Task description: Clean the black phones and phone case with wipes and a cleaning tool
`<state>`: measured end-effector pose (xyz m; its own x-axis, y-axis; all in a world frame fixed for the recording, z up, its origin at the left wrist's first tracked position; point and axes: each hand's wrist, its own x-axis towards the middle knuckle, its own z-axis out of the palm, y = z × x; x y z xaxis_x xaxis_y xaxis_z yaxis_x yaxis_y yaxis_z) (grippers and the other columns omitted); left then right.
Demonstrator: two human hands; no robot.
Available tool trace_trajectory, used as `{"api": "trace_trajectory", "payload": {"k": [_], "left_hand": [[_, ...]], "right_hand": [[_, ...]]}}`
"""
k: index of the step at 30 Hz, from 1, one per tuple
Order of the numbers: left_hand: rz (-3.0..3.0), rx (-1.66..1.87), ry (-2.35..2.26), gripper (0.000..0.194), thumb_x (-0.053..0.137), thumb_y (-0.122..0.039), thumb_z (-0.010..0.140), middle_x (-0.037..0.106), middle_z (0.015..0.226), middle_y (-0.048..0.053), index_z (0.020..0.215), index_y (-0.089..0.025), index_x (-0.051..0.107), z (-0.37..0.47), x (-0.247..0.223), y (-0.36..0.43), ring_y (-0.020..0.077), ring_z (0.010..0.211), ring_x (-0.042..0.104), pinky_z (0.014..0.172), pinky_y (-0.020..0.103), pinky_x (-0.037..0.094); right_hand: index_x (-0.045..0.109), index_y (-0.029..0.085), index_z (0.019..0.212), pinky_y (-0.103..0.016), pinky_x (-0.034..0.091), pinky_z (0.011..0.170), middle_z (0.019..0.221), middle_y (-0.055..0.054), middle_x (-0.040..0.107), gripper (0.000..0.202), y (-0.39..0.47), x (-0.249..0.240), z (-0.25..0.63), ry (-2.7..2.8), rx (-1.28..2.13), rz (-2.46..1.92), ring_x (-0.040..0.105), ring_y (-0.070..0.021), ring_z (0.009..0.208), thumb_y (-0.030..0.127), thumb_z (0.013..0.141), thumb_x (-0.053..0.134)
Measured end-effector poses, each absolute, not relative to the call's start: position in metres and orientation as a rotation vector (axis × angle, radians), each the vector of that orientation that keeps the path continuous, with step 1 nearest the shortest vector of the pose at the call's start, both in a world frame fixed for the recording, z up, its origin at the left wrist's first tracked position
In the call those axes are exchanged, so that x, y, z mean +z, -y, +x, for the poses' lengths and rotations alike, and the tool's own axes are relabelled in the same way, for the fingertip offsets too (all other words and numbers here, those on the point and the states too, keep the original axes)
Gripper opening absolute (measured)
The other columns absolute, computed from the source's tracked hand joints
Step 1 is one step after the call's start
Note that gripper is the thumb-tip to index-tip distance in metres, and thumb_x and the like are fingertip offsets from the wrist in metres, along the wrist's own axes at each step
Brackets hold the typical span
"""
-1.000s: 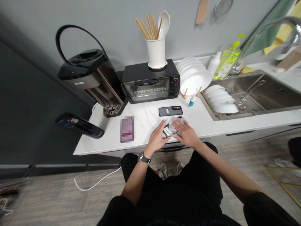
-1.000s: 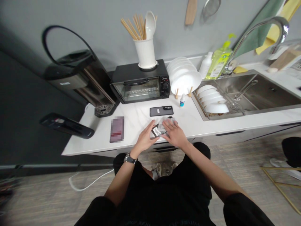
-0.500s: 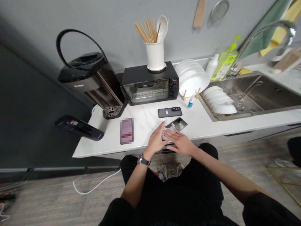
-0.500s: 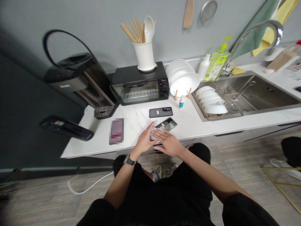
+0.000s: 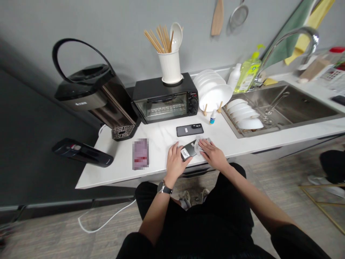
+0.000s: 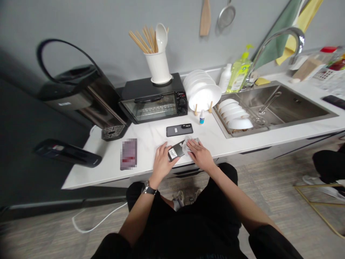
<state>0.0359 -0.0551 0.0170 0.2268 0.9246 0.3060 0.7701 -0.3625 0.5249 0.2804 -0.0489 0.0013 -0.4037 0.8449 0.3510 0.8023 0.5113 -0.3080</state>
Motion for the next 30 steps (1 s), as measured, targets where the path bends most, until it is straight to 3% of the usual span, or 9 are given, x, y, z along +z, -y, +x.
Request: {"api": "trace_trajectory", "payload": {"k": [4, 10, 15, 21, 24, 30], "left_hand": [[2.233, 0.869, -1.555, 0.058, 0.083, -0.041, 0.084, 0.052, 0.143, 0.015, 0.131, -0.02, 0.055, 0.036, 0.015, 0.048, 0.0353, 0.14, 0.046, 0.119, 0.055, 0.041], [2.163, 0.892, -1.537, 0.061, 0.089, -0.028, 0.076, 0.055, 0.137, 0.015, 0.124, -0.019, 0.053, 0.037, 0.015, 0.041, 0.0343, 0.135, 0.052, 0.115, 0.052, 0.045], [1.94, 0.786, -1.489, 0.061, 0.076, -0.027, 0.09, 0.069, 0.116, 0.006, 0.139, -0.025, 0.04, 0.036, 0.017, 0.05, 0.0267, 0.102, 0.071, 0.088, 0.038, 0.057], [1.937, 0.769, -1.533, 0.064, 0.067, -0.034, 0.097, 0.073, 0.117, 0.008, 0.151, -0.026, 0.033, 0.034, 0.015, 0.06, 0.0274, 0.097, 0.075, 0.079, 0.033, 0.056], [1.956, 0.766, -1.538, 0.057, 0.066, -0.035, 0.098, 0.075, 0.11, 0.008, 0.146, -0.022, 0.04, 0.033, 0.008, 0.059, 0.0272, 0.092, 0.076, 0.076, 0.032, 0.056], [2.046, 0.743, -1.561, 0.038, 0.057, -0.011, 0.093, 0.074, 0.121, 0.015, 0.13, -0.017, 0.059, 0.032, -0.003, 0.053, 0.0268, 0.101, 0.076, 0.085, 0.033, 0.058]], "right_hand": [[0.047, 0.02, 0.157, -0.053, 0.039, 0.125, 0.16, -0.007, 0.051, 0.05, 0.061, -0.001, 0.275, 2.343, 0.173, -1.235, 0.042, -0.0254, 0.152, 0.02, 0.108, 0.041], [0.035, 0.024, 0.164, -0.054, 0.04, 0.124, 0.161, -0.007, 0.05, 0.06, 0.069, -0.003, 0.272, 2.42, 0.196, -1.058, 0.041, -0.0252, 0.153, 0.014, 0.106, 0.042], [0.026, 0.027, 0.167, -0.051, 0.04, 0.125, 0.165, -0.007, 0.044, 0.063, 0.055, 0.009, 0.283, 2.168, 0.121, -1.235, 0.038, -0.0237, 0.154, 0.013, 0.107, 0.038], [0.034, 0.025, 0.165, -0.054, 0.041, 0.123, 0.16, -0.008, 0.052, 0.058, 0.044, 0.023, 0.27, 2.063, 0.069, -1.243, 0.038, -0.0261, 0.155, 0.015, 0.108, 0.038], [0.035, 0.023, 0.164, -0.057, 0.037, 0.125, 0.158, -0.008, 0.054, 0.059, 0.053, 0.023, 0.243, 2.138, 0.068, -1.158, 0.035, -0.0273, 0.156, 0.014, 0.106, 0.04], [0.032, 0.016, 0.164, -0.055, 0.031, 0.128, 0.161, -0.01, 0.05, 0.06, 0.074, 0.028, 0.201, 2.347, 0.086, -0.926, 0.039, -0.0249, 0.154, 0.012, 0.105, 0.04]]}}
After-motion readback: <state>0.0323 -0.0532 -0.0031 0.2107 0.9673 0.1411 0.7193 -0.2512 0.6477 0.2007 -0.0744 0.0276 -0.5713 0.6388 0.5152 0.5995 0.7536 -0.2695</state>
